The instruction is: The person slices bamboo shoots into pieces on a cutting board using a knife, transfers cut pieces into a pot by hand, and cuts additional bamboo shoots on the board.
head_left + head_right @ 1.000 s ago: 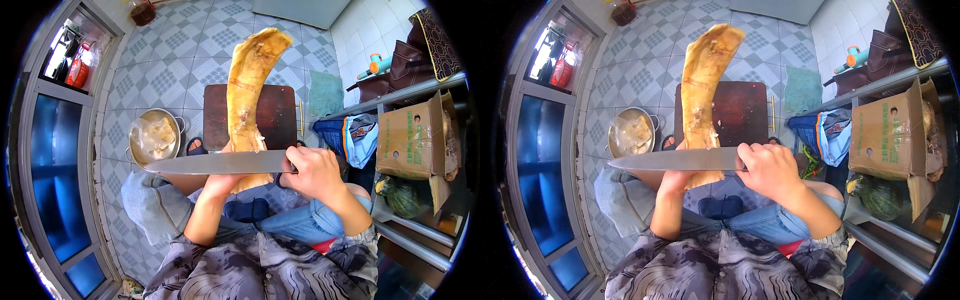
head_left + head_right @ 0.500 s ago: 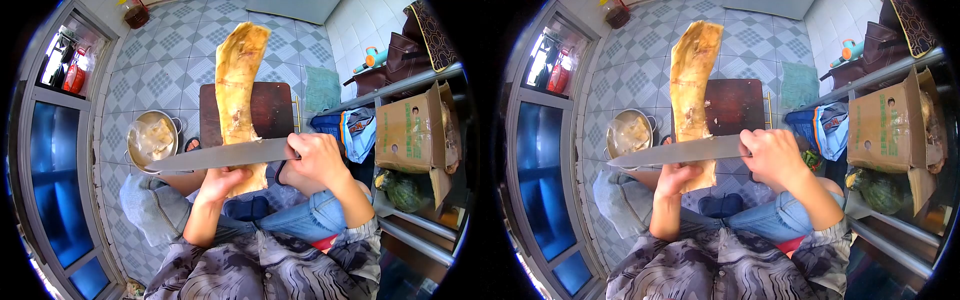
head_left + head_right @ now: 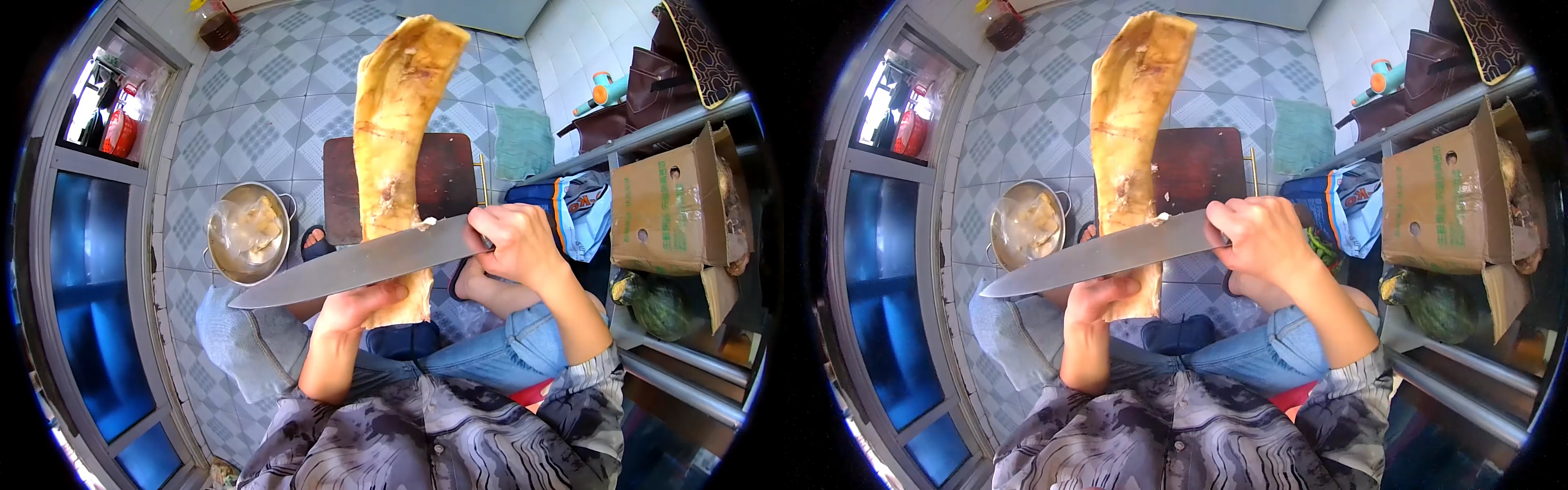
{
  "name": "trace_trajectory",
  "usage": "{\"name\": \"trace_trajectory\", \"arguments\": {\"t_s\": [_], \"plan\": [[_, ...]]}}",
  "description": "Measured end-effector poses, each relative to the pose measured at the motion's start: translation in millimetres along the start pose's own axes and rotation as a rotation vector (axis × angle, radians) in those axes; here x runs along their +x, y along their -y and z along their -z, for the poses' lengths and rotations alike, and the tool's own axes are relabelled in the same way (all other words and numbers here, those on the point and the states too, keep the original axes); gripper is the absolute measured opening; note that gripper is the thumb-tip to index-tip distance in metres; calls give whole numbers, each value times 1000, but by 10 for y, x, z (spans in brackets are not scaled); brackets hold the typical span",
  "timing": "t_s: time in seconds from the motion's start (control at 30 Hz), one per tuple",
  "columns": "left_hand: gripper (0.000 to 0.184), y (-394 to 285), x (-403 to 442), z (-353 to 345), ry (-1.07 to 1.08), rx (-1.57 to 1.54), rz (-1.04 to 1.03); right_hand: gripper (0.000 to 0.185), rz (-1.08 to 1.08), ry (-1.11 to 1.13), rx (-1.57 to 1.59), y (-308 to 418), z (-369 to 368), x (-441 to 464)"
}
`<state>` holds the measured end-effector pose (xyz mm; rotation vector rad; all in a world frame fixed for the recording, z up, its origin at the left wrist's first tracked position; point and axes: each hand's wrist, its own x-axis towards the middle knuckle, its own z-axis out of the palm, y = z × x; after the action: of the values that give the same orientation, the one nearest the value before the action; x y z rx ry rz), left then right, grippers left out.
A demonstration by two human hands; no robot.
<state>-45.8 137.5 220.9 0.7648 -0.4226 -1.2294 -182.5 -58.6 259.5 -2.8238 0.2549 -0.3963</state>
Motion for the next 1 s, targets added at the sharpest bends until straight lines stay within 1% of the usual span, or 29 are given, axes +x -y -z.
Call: {"name": "trace_trajectory", "arguments": {"t_s": [0.03, 0.1, 0.2, 0.23, 0.3, 0.43, 0.5, 0.53, 0.6, 0.63, 0.73, 0.77, 0.8, 0.87, 0.93, 1.0], "plan": [[56, -5, 4, 0, 2, 0, 0, 14, -10, -25, 11, -23, -16, 1], [58, -13, 6, 0, -122, -2, 24, 14, -26, -68, 30, -52, -54, 6], [61, 5, 20, 50, -141, -3, 3, 14, -20, -122, -10, -123, -107, 3], [61, -15, 16, 60, -140, -3, 0, 14, -17, -123, -12, -133, -118, 7], [65, -66, 7, 64, -58, -88, 39, 15, -37, -125, -30, -141, -139, 13], [66, -90, 35, 66, -71, -33, 15, 15, -47, -118, -27, -138, -158, 20], [67, -114, 48, 60, -72, -36, 18, 13, -112, -98, 40, -142, -165, 23], [67, -127, 45, 54, -73, -38, 19, 13, -111, -98, 39, -144, -156, 25], [67, -158, 7, 47, -46, -64, 67, 15, -334, 29, 268, -150, -126, 23], [65, -148, 15, 33, -49, -71, 44, 16, -401, 46, 376, -149, -108, 22], [63, -183, 7, -14, -44, -102, 69, 14, -355, 25, 354, -84, -36, 16], [63, -168, 6, -18, -47, -103, 68, 12, -307, 32, 341, -43, 14, 19], [63, -150, 5, -22, -68, -67, 46, 12, -306, 34, 343, -18, 6, 6], [64, -143, 0, -27, -90, -32, 26, 11, -169, -1, 305, 35, -14, -6], [64, -154, -4, -36, -58, -37, 28, 13, -175, -1, 259, 66, -41, 10], [65, -149, -9, -32, -56, -8, 26, 15, -166, -21, 93, 90, -29, 33]]}}
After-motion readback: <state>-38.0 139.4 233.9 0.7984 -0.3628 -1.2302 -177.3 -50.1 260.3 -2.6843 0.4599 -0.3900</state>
